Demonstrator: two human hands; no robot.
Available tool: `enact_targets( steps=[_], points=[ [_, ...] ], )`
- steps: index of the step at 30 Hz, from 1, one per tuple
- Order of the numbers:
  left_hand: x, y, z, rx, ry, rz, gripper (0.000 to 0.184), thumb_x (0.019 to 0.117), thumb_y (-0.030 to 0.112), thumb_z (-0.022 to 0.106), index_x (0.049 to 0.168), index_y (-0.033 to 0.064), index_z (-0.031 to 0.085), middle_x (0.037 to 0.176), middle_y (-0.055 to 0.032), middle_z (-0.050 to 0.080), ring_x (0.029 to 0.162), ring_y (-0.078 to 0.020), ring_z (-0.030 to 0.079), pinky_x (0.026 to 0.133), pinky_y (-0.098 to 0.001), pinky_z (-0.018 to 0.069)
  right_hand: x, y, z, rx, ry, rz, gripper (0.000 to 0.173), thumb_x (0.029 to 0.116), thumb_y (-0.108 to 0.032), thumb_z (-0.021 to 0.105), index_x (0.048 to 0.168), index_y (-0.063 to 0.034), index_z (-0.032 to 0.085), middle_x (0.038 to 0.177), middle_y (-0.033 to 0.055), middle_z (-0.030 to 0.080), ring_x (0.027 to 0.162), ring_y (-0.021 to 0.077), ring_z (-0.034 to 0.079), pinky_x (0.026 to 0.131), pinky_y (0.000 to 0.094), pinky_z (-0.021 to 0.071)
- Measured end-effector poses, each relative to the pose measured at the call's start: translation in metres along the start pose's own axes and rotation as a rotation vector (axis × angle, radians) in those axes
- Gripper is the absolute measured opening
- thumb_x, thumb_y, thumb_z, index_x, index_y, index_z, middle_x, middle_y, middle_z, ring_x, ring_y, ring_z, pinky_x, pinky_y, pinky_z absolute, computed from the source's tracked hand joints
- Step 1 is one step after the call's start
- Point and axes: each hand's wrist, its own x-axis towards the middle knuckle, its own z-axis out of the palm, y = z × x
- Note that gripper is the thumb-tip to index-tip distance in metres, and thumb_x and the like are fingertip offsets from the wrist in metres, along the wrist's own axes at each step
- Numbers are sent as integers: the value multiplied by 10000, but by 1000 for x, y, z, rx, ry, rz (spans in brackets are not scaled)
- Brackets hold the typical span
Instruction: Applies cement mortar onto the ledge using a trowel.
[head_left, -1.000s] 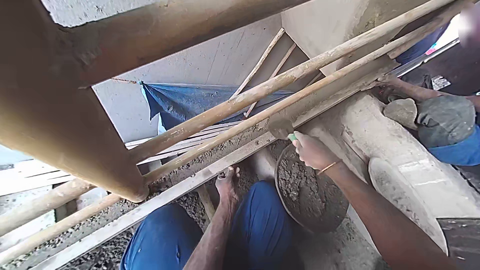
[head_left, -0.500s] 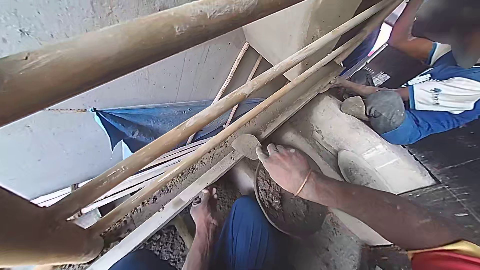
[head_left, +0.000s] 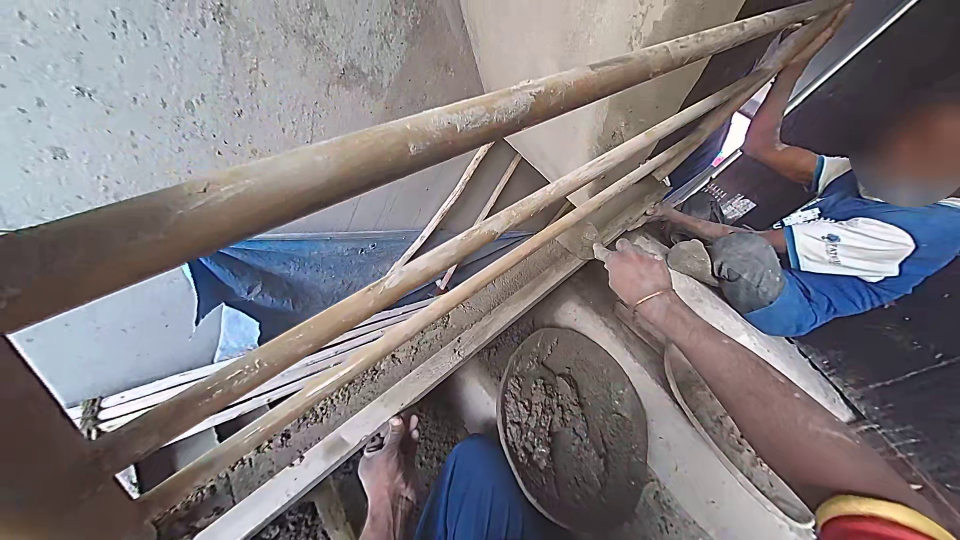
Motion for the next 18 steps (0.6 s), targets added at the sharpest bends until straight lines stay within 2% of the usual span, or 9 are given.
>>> enact_targets(
  steps=[4,7,9,15,18],
  points=[
    [0,0,0,11,5,6,42,1007,39,603,1018,10,574,774,-80,711,595,-143,682,523,-283,585,-3,0,11,180,-33,36,510,1070,-273,506,1574,-314,440,1333,209,614,1165,409,649,926,598,549],
    [-2,1,2,28,10,7,43,1016,45,592,1024,14,564,778,-74,707,606,-141,686,528,-284,588,3,-7,31,399,-111,-33,500,1091,-299,481,1582,-214,435,1340,194,642,1249,379,615,1054,563,482],
    [-2,2,1,26,11,6,40,1022,50,583,1027,15,564,784,-74,713,609,-136,687,526,-280,584,8,-5,47,452,-159,-58,508,1097,-278,465,1589,-166,415,1383,186,635,1291,367,601,1109,546,446],
    [-2,1,3,38,25,8,44,1023,58,587,1023,18,568,782,-64,711,610,-134,687,524,-279,585,21,48,54,474,-45,112,492,1083,-247,509,1562,-145,458,1339,227,647,1248,429,613,1062,617,461],
    [-2,0,2,41,19,12,47,1018,58,594,1024,15,577,788,-71,713,615,-142,690,527,-286,586,30,66,58,500,-9,158,404,1081,-255,515,1452,-103,571,1275,242,667,1193,443,633,1015,648,474]
  ],
)
